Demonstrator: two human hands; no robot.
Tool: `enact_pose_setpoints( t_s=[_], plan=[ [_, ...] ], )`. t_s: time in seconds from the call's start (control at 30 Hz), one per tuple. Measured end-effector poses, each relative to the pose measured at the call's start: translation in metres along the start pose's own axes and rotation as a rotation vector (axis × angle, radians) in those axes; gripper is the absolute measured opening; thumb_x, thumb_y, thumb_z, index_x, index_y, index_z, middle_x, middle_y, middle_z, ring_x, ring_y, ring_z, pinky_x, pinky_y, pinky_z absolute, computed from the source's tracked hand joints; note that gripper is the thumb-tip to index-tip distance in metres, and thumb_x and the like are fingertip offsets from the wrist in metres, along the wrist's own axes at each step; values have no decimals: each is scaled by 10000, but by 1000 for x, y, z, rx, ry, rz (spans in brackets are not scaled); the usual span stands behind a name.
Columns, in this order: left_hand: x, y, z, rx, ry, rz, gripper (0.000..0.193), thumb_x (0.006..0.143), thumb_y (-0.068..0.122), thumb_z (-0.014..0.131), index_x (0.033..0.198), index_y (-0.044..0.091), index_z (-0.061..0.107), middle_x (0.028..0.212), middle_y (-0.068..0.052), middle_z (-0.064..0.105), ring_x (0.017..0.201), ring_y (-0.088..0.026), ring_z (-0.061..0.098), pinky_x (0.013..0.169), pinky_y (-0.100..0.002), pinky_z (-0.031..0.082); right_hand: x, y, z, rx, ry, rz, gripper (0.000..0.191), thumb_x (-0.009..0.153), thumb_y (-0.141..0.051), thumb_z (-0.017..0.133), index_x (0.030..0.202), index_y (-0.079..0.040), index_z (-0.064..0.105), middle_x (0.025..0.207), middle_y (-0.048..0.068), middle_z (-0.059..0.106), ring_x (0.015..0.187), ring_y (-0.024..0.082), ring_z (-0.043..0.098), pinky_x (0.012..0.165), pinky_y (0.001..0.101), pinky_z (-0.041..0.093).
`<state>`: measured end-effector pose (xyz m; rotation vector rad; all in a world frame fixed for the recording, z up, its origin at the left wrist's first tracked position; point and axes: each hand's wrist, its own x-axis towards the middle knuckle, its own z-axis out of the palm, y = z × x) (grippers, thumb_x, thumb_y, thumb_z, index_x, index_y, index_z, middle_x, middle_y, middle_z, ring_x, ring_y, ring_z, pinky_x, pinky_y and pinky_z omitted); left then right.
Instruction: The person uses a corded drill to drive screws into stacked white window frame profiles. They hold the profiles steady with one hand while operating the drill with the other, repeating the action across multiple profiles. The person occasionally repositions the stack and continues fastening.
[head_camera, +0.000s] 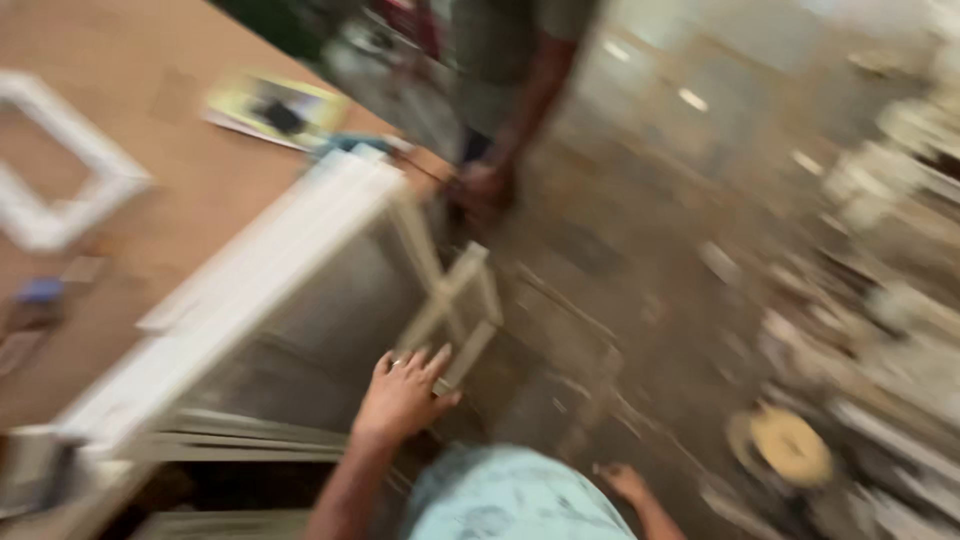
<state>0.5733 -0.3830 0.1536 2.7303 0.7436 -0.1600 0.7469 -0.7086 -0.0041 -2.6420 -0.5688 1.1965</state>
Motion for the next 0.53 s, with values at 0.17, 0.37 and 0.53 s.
enact_pose_setpoints(
  t_s=[0.17, 0.37, 0.53],
  plan=[
    [2, 168, 99, 27, -368, 457, 814, 841, 591, 679, 1536, 241, 440, 1557, -120, 437, 1417, -347, 421, 1103, -553, 283, -70, 207, -20, 914, 495, 62, 244, 974, -253, 691, 1156, -104, 756, 964, 67, 738, 794, 144, 649, 700, 291, 548],
    [21, 299, 202, 12, -603, 959, 623, 963, 557, 612, 1479, 222, 516, 1459, -91, 587, 1312, -332, 570, 1114, -481, 419, -179, 344, 29, 1319, 992, 408, 252, 1018, -278, 717, 1059, -29, 702, 855, -4, 671, 744, 88, 595, 658, 232, 494],
    [37, 365, 276, 412, -834, 1052, 699, 877, 578, 655, 1480, 265, 491, 1531, -67, 496, 1347, -345, 514, 1116, -532, 393, -225, 364, 122, 1224, 1021, 757, 252, 965, -345, 740, 1091, -129, 775, 868, 53, 702, 771, 145, 616, 698, 317, 513]
  ],
)
